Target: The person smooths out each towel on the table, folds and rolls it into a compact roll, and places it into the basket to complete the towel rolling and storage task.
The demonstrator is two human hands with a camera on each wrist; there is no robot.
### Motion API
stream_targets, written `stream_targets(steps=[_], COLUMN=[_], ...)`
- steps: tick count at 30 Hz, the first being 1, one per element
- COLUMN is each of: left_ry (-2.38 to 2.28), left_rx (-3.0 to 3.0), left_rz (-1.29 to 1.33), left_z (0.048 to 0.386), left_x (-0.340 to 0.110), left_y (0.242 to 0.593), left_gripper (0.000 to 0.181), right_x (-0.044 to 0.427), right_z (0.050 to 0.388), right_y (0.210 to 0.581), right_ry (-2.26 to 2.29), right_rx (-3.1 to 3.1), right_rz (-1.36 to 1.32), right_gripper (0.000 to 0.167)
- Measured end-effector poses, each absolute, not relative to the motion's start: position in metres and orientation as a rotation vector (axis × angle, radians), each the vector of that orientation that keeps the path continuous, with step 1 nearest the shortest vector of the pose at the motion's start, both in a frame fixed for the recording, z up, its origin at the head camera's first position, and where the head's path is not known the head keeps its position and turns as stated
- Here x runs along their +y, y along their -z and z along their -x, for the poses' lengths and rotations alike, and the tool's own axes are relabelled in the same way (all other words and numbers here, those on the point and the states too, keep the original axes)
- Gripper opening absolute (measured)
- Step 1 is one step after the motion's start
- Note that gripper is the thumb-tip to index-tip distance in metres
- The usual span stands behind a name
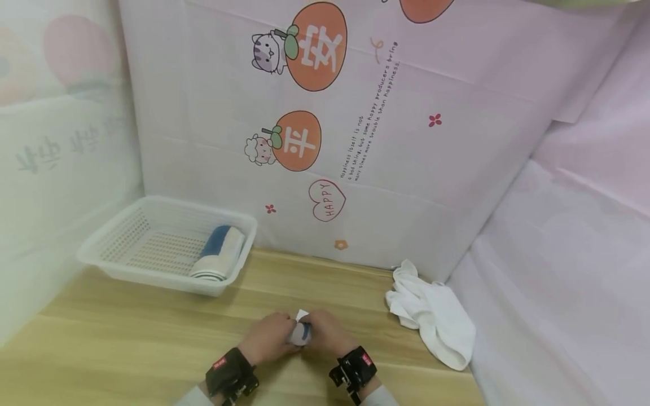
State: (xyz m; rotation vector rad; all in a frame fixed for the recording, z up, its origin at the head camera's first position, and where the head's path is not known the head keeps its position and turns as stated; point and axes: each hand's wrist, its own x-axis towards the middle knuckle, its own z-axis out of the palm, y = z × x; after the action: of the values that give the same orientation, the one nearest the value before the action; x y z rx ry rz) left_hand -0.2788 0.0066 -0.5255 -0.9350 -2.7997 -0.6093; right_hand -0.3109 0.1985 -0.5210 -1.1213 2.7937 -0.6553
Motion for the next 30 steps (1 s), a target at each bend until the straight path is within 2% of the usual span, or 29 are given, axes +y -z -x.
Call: stream_targets(steps=[7, 15, 19, 26, 30], left_ry=[0.409, 0.801, 0.892, 1.041, 1.077], left_rx=[-2.823, -2.848, -2.814, -2.863, -2.870], left_rz=[0.847, 0.725, 0.670, 0.345, 0.179], left_z=[0.274, 0.282, 0.294, 0.318, 0.328], left_x=[0.019, 0.011, -0.010, -0.068, -0.118], left_y=[0.528, 0.526, 0.505, 0.437, 0.403], left_gripper=[0.026, 0.036, 0.034, 0.033, 0.036], right_x=[0.188, 0.185, 0.169, 0.129, 0.099], right_z=[0.308, 0.314, 0.326, 0.346, 0.352], right_y=[0.529, 0.516, 0.501, 0.460, 0.451], right_ry=[0.607, 0.729, 0.762, 0.992, 0.968], right_rx=[2.864, 2.777, 2.848, 2.913, 2.923], right_rz=[1.274, 1.224, 1.271, 1.330, 1.371], right_gripper=[0.030, 0.034, 0.051, 0.090, 0.098])
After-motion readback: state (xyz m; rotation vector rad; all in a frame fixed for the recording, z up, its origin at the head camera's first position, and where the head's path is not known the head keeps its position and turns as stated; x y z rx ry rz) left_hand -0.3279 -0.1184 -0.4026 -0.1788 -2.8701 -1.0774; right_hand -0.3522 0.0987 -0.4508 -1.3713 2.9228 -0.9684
